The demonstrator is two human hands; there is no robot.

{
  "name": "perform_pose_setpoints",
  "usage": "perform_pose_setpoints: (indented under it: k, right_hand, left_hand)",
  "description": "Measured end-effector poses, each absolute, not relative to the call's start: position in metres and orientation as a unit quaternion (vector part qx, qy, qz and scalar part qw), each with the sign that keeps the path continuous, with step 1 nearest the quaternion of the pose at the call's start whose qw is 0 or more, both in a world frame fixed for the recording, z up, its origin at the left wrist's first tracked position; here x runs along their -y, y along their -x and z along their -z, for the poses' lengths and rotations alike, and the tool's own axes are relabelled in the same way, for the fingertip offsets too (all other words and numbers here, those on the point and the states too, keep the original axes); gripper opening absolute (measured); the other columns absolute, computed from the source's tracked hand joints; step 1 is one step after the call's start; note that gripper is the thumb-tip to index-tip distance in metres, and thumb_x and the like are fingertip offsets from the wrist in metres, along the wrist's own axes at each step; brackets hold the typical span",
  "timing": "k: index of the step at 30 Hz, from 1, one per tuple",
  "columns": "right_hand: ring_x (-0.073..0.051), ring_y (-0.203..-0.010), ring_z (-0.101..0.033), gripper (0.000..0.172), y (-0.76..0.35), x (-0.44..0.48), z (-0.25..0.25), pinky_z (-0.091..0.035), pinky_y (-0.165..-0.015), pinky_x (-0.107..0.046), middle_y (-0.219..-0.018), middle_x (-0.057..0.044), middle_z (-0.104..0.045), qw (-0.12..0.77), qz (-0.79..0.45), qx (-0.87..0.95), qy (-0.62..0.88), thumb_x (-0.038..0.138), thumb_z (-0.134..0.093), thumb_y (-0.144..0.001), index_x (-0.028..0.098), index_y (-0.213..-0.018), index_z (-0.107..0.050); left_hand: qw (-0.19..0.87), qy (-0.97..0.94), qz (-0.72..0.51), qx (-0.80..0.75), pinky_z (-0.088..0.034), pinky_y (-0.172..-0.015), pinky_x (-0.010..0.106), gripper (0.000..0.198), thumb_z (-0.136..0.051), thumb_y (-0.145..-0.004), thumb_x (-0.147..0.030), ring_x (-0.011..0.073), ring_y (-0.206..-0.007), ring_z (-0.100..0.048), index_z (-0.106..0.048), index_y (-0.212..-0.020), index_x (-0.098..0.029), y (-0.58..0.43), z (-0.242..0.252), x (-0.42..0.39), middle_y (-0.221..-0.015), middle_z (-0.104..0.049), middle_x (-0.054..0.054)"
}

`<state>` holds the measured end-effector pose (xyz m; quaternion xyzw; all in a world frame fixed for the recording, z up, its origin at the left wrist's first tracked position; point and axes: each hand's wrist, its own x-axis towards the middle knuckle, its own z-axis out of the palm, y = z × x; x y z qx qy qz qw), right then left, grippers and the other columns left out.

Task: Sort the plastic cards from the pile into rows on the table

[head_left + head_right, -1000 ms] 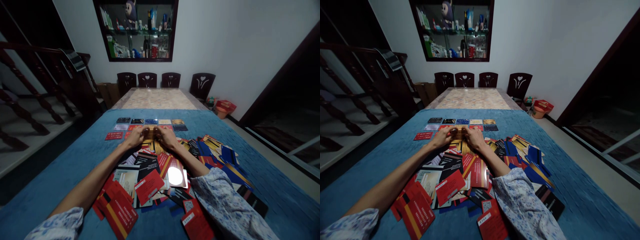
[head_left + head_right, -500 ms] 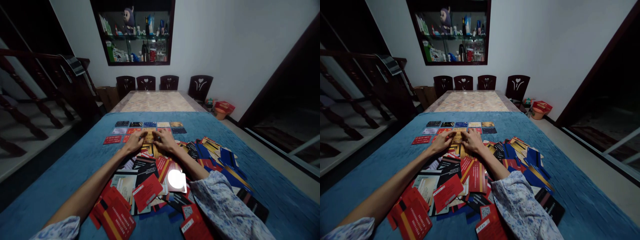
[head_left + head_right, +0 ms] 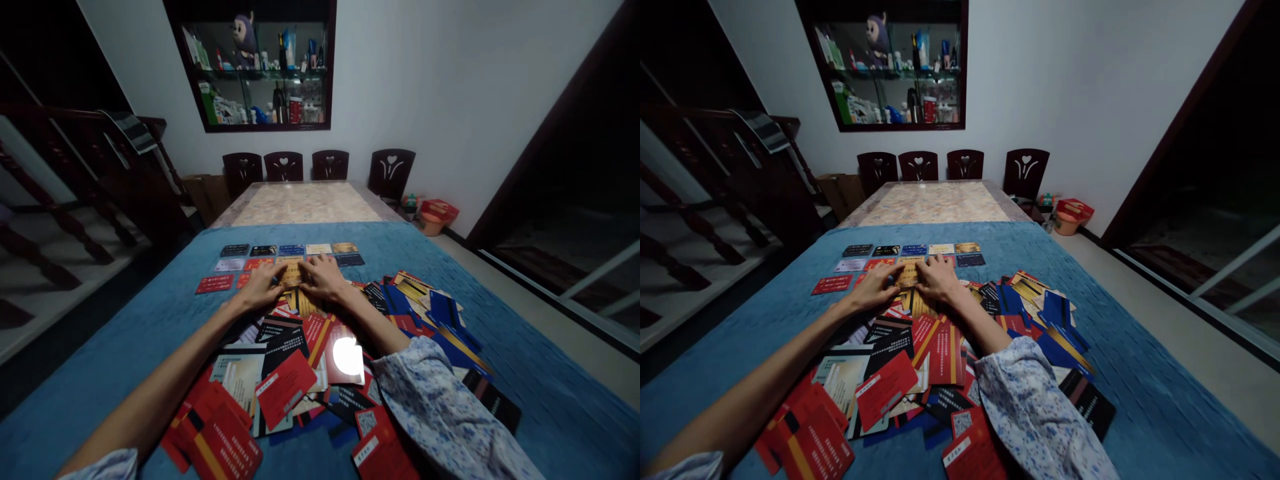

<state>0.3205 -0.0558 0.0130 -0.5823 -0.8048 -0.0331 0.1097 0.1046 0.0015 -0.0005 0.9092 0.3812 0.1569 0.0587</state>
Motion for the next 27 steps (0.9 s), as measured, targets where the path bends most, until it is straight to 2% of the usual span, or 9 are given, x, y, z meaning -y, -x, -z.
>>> perform_pose_setpoints:
  k: [4, 13, 19, 22, 27]
  right_hand:
    - [-0.033, -0.119, -0.045, 0.048, -0.321, 0.055, -0.021, -0.039, -0.094, -0.044, -0.125, -0.017, -0.062, 0.081, 0.031, 0.808, 0.582, 0.043, -0.063, -0.089, 0.019, -0.130, -0.058]
    - [-0.033, -0.124, -0.043, 0.045, -0.325, 0.057, -0.034, -0.043, -0.092, -0.045, -0.134, -0.017, -0.054, 0.048, 0.032, 0.801, 0.596, 0.049, -0.061, -0.090, 0.021, -0.125, -0.060]
    - [-0.034, -0.123, -0.043, 0.041, -0.334, 0.054, -0.048, -0.044, -0.094, -0.046, -0.133, -0.017, -0.054, 0.024, 0.036, 0.794, 0.606, 0.042, -0.061, -0.089, 0.019, -0.124, -0.062]
    - [-0.033, -0.121, -0.044, 0.036, -0.346, 0.053, -0.057, -0.045, -0.093, -0.044, -0.132, -0.017, -0.054, 0.012, 0.034, 0.793, 0.608, 0.036, -0.061, -0.089, 0.018, -0.120, -0.064]
    - [-0.033, -0.121, -0.043, 0.038, -0.373, 0.045, -0.067, -0.045, -0.092, -0.044, -0.131, -0.017, -0.055, 0.001, 0.033, 0.783, 0.621, 0.037, -0.065, -0.087, 0.020, -0.121, -0.064]
  left_hand:
    - [0.025, -0.910, -0.130, -0.393, -0.043, -0.097, 0.048, 0.050, -0.060, -0.084, -0.027, 0.0314, -0.112, -0.053, -0.057, -0.133, -0.020, -0.107, -0.004, -0.001, -0.119, -0.063, 0.012]
    - [-0.028, -0.921, -0.066, -0.383, -0.038, -0.095, 0.052, 0.039, -0.056, -0.085, -0.027, 0.0342, -0.122, -0.044, -0.060, -0.125, -0.024, -0.121, -0.023, 0.003, -0.127, -0.055, 0.013]
    - [-0.042, -0.931, -0.056, -0.358, -0.036, -0.092, 0.052, 0.041, -0.057, -0.082, -0.028, 0.0351, -0.117, -0.044, -0.060, -0.123, -0.023, -0.136, -0.039, -0.001, -0.123, -0.056, 0.013]
    - [-0.049, -0.934, -0.055, -0.349, -0.035, -0.093, 0.053, 0.034, -0.057, -0.084, -0.029, 0.0350, -0.116, -0.045, -0.063, -0.116, -0.021, -0.150, -0.046, -0.005, -0.120, -0.057, 0.014]
    - [-0.047, -0.938, -0.051, -0.339, -0.035, -0.093, 0.054, 0.024, -0.060, -0.083, -0.027, 0.0352, -0.117, -0.044, -0.064, -0.106, -0.019, -0.178, -0.055, -0.013, -0.121, -0.057, 0.015]
